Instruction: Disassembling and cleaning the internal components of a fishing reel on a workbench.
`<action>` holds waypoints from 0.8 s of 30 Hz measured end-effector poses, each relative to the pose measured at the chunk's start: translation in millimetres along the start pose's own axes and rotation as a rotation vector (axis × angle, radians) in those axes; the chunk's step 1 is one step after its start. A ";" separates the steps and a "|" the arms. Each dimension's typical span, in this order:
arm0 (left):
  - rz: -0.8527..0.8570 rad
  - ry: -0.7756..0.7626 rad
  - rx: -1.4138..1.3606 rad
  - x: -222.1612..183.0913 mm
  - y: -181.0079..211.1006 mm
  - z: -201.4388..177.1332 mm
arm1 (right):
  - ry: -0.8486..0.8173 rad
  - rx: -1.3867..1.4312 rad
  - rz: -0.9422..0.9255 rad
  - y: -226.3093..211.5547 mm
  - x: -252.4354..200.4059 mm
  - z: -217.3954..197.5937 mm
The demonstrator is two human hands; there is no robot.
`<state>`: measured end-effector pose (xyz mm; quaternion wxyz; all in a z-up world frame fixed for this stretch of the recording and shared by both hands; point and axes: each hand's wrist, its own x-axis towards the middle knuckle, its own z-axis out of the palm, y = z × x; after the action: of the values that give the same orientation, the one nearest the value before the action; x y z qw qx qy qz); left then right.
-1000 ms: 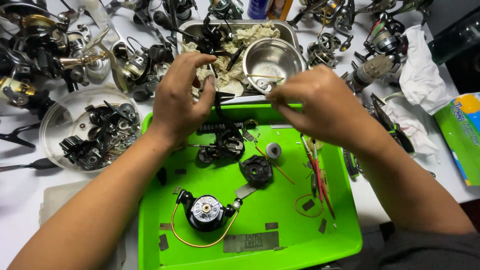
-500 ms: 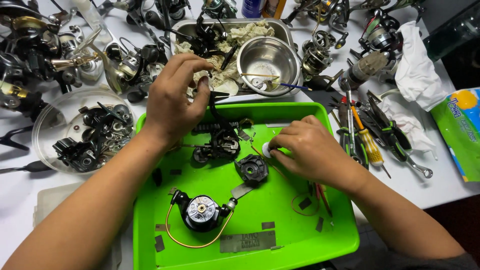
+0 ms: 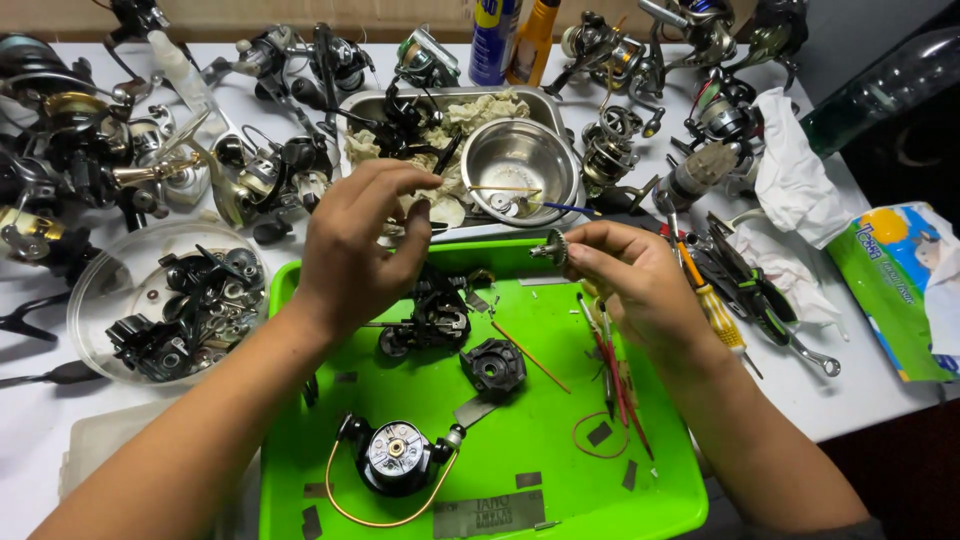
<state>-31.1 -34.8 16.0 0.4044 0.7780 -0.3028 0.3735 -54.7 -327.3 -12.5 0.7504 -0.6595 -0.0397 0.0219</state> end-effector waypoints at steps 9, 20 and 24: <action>-0.043 -0.083 0.042 10.3 -9.7 -3.6 | 0.068 0.020 -0.066 15.4 5.6 3.0; -0.380 -0.508 0.193 55.9 -6.1 -51.5 | 0.165 -0.085 -0.167 5.4 -3.6 14.2; -0.500 -0.845 0.525 66.1 3.4 -44.1 | 0.151 -0.113 -0.189 11.0 -4.0 10.9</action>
<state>-13.1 -9.9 89.4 0.1165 0.9829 -0.1415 -0.0152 -59.5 -315.4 -22.2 0.7117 -0.6936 -0.0463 -0.1011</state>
